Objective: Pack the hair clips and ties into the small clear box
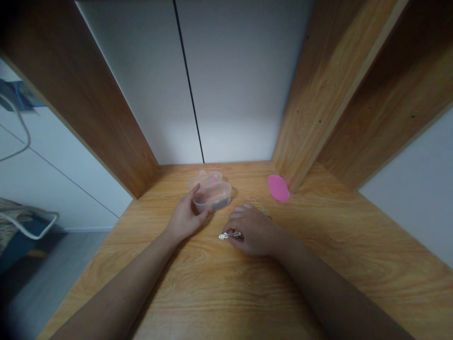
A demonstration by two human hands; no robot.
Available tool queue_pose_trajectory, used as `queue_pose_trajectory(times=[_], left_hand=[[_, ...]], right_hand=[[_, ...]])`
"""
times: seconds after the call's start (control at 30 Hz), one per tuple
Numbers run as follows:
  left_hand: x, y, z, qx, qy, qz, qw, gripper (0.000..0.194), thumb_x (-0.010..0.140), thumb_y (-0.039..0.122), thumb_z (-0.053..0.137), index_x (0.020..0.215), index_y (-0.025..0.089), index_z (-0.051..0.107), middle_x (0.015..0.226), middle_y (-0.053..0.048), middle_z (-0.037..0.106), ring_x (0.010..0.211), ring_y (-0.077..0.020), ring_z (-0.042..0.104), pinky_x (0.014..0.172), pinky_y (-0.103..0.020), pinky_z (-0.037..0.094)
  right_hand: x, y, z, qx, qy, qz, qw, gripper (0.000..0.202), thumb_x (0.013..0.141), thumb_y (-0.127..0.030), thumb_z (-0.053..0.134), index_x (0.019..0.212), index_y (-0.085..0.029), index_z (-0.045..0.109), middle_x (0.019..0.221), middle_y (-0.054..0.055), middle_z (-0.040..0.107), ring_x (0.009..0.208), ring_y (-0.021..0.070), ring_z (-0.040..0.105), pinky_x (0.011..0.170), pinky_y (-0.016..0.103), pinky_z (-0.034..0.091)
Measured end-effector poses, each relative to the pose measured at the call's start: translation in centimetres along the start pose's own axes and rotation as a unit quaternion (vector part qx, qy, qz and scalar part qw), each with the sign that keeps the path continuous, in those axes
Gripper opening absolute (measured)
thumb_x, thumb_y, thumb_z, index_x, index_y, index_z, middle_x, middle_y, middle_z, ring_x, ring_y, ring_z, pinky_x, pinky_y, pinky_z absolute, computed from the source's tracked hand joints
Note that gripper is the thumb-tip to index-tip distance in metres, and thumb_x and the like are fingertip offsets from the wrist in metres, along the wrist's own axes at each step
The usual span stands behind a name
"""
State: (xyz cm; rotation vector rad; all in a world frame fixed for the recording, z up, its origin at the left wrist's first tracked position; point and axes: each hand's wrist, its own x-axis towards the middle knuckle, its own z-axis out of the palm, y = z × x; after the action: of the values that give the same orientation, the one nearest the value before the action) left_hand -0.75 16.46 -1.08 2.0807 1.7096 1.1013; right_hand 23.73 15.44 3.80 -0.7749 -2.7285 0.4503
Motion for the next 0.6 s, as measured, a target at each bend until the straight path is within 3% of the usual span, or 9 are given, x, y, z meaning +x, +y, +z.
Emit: queue_pose_trajectory(times=[0.13,0.37,0.6], left_hand=[[0.0,0.0,0.0,0.001,-0.001,-0.002,1.0,0.084,0.079,0.037,0.075,0.151,0.014,0.038,0.132,-0.018,0.065,0.117,-0.033,0.065,0.105,-0.052,0.049],[-0.1,-0.1,0.1,-0.002,0.001,0.0,1.0,0.085,0.079,0.037,0.076,0.151,0.015,0.038,0.134,-0.019,0.064,0.118,-0.0332,0.065,0.104,-0.051,0.05],[-0.1,-0.3,0.2,-0.008,-0.001,0.001,1.0,0.086,0.079,0.039,0.076,0.152,0.014,0.037,0.133,-0.019,0.065,0.117,-0.0338,0.065,0.103,-0.051,0.051]], right_hand=[[0.0,-0.1,-0.2,0.004,0.013,-0.015,1.0,0.016,0.09,-0.024,0.061,0.096,-0.023,0.075,0.088,0.004,0.072,0.089,0.0202,0.06,0.083,0.036,0.039],[-0.1,-0.5,-1.2,-0.017,-0.002,0.019,1.0,0.009,0.082,-0.022,0.065,0.086,-0.022,0.073,0.08,0.002,0.07,0.08,0.0193,0.06,0.084,0.038,0.037],[-0.2,-0.1,-0.8,-0.015,-0.005,0.026,1.0,0.006,0.079,-0.022,0.067,0.081,-0.021,0.073,0.08,0.004,0.071,0.081,0.02,0.06,0.082,0.037,0.039]])
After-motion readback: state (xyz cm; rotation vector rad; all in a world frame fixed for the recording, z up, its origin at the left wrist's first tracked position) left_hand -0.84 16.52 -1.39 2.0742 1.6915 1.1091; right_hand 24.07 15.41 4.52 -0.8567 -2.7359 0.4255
